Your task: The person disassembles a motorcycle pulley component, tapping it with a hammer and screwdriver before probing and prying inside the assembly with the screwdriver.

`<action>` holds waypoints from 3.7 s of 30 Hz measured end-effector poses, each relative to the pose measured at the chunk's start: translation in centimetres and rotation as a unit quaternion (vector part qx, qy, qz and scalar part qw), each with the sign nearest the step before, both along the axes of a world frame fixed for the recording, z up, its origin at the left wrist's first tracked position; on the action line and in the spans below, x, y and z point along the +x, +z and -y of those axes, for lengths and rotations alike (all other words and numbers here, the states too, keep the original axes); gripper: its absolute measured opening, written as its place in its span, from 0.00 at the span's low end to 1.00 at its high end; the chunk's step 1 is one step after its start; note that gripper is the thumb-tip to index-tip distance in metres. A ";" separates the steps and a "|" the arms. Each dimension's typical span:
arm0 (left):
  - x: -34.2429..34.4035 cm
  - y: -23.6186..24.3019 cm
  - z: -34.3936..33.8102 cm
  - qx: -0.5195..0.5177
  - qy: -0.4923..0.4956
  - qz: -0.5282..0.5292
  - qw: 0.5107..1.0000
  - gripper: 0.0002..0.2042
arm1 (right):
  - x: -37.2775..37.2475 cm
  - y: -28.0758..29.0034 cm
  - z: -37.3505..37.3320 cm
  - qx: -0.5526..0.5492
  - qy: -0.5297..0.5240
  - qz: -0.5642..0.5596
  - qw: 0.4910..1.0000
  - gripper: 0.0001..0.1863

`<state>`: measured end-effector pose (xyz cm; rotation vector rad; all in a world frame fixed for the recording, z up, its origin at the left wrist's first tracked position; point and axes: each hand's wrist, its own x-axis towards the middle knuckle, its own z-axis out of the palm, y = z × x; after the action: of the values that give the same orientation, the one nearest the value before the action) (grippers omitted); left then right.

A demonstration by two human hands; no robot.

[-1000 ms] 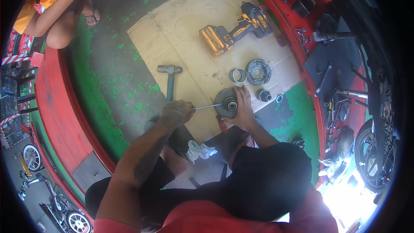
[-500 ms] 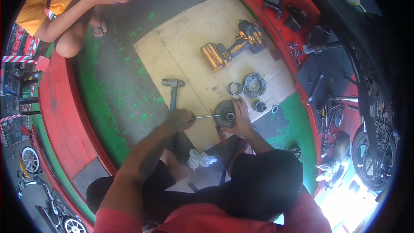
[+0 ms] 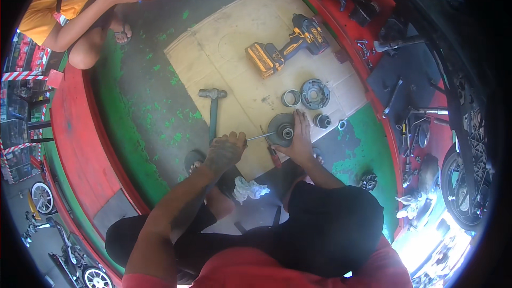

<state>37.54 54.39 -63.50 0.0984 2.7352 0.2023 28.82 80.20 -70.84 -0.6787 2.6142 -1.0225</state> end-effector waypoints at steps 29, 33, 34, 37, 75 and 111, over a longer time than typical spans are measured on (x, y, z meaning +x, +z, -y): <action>-3.4 -5.7 5.3 0.102 -0.041 0.196 0.974 0.14 | -1.0 -0.2 0.6 0.051 0.052 -0.040 0.997 0.70; -1.0 -3.5 1.8 0.058 -0.017 0.093 0.994 0.14 | -2.2 0.2 -1.4 0.083 0.080 -0.042 0.992 0.70; -0.4 -2.9 1.5 0.041 -0.004 0.066 0.997 0.14 | -2.2 0.2 -1.6 0.090 0.093 -0.035 0.991 0.69; -0.1 -0.9 1.6 0.008 -0.009 0.028 1.000 0.13 | -3.9 2.1 -1.7 0.109 0.141 -0.026 0.984 0.69; -2.2 -5.1 2.8 0.113 0.000 0.221 0.969 0.14 | -0.8 -0.8 -1.1 0.060 0.060 -0.025 0.996 0.71; -2.0 4.4 -9.4 0.698 0.394 -0.076 0.594 0.17 | -2.9 19.0 -5.6 -0.093 -0.052 0.141 0.984 0.11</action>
<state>35.57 63.79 -59.12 -0.6982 1.7662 2.5287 25.93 85.78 -51.80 -0.4025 2.3505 -1.3019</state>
